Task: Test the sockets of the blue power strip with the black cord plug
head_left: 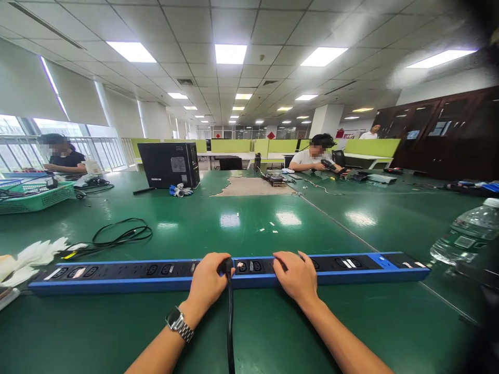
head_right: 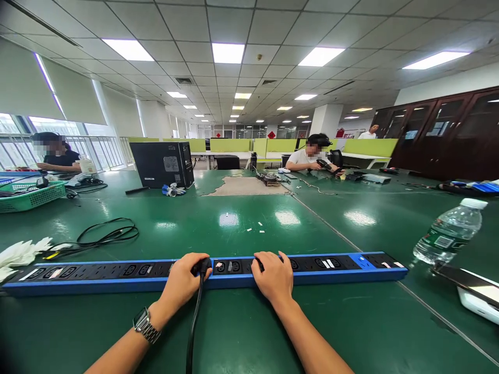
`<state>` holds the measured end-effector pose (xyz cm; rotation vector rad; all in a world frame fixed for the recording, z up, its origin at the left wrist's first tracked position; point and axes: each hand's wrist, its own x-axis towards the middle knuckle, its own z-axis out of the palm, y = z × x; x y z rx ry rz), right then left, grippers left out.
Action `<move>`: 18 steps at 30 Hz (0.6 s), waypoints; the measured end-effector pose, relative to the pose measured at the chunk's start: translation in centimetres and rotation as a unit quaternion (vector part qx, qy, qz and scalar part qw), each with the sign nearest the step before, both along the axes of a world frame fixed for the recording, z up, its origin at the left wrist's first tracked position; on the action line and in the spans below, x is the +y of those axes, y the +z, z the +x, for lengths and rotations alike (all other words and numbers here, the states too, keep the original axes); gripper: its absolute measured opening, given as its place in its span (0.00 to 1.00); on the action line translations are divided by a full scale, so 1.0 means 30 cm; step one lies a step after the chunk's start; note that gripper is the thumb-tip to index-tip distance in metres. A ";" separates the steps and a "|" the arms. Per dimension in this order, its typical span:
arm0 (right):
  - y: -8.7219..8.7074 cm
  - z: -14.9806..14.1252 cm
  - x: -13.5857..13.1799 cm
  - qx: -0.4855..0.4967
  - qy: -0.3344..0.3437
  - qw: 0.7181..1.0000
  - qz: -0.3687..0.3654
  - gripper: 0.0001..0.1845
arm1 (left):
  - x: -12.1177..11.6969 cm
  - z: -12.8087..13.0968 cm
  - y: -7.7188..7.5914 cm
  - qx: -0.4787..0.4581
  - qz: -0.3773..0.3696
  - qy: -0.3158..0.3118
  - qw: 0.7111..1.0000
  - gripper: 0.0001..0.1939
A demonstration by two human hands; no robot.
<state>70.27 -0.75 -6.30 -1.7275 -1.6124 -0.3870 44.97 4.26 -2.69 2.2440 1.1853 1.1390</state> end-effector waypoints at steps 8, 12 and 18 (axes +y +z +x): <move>0.015 0.002 -0.004 0.031 0.007 0.999 -0.007 0.14 | -0.048 0.171 0.009 -0.065 -0.044 0.018 0.997 0.12; 0.013 0.021 -0.006 0.070 0.030 0.997 0.018 0.16 | -0.069 0.326 0.011 -0.020 -0.050 -0.013 0.998 0.11; 0.008 0.034 -0.004 0.100 0.012 0.994 0.044 0.21 | -0.069 0.388 0.029 0.028 -0.025 -0.028 0.999 0.11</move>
